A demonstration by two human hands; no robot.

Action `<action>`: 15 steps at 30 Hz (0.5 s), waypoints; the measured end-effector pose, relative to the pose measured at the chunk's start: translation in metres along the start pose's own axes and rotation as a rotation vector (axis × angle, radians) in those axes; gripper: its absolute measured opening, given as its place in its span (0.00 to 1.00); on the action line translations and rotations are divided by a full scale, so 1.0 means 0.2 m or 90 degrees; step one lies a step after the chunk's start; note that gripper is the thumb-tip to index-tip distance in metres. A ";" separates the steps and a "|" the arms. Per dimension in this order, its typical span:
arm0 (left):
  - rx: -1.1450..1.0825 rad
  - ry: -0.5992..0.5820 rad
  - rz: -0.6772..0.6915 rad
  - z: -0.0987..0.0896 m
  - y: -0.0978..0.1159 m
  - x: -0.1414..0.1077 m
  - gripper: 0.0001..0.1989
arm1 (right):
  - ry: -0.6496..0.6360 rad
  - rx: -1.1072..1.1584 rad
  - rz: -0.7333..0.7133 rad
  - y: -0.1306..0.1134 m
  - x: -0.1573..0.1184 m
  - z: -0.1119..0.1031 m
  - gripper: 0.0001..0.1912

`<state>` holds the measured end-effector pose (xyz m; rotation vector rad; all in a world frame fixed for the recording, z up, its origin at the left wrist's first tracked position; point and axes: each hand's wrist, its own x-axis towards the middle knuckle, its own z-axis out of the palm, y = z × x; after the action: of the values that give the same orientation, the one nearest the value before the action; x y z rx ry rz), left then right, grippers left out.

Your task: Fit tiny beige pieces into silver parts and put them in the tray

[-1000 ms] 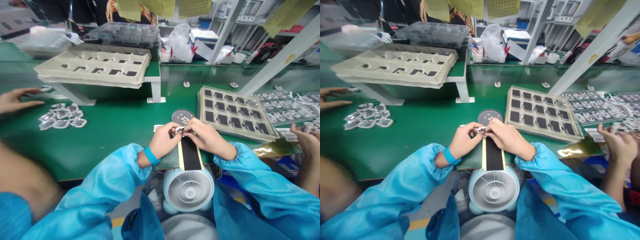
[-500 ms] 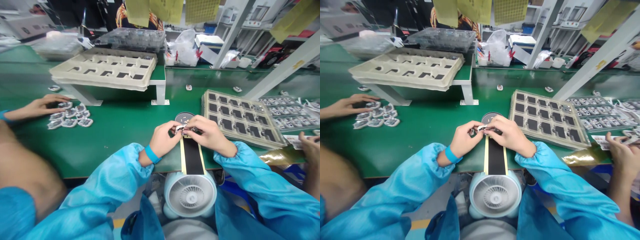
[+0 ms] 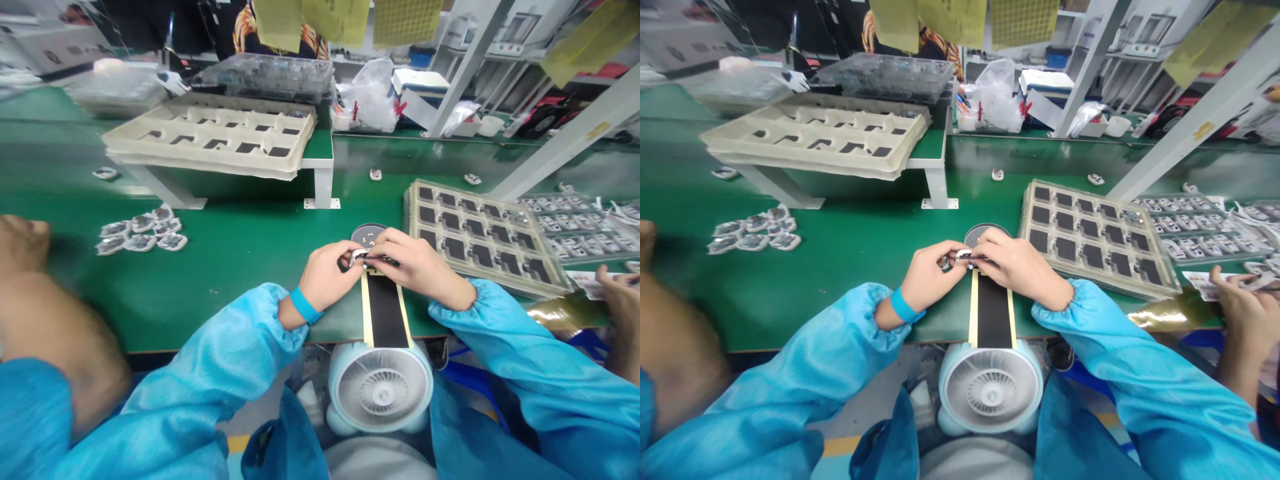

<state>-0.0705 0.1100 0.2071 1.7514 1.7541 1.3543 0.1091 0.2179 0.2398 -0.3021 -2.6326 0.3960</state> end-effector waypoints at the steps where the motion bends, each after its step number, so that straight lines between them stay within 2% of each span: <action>1: 0.005 -0.003 -0.005 -0.01 0.00 0.01 0.10 | -0.015 0.022 0.000 0.01 0.02 -0.01 0.08; 3: 0.030 -0.007 -0.021 -0.06 -0.04 0.05 0.10 | -0.019 0.044 0.010 0.04 0.05 -0.04 0.07; 5: 0.085 0.012 -0.055 -0.16 -0.13 0.11 0.10 | -0.012 -0.017 0.050 0.09 0.09 -0.06 0.06; 8: 0.219 0.097 -0.152 -0.35 -0.35 0.26 0.14 | -0.036 -0.195 0.132 0.18 0.12 -0.05 0.07; 10: 0.257 0.147 -0.216 -0.46 -0.53 0.38 0.15 | -0.052 -0.247 0.151 0.21 0.13 -0.03 0.09; 13: 0.211 0.161 -0.211 -0.57 -0.71 0.51 0.12 | 0.005 -0.204 0.152 0.17 0.11 -0.03 0.09; 15: 0.219 0.174 -0.188 -0.59 -0.75 0.54 0.11 | 0.088 -0.112 0.145 0.10 0.07 -0.06 0.08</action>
<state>-0.2726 0.1914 0.1921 1.4267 2.4071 1.2684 0.1060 0.2426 0.2497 -0.6662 -2.5084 0.2064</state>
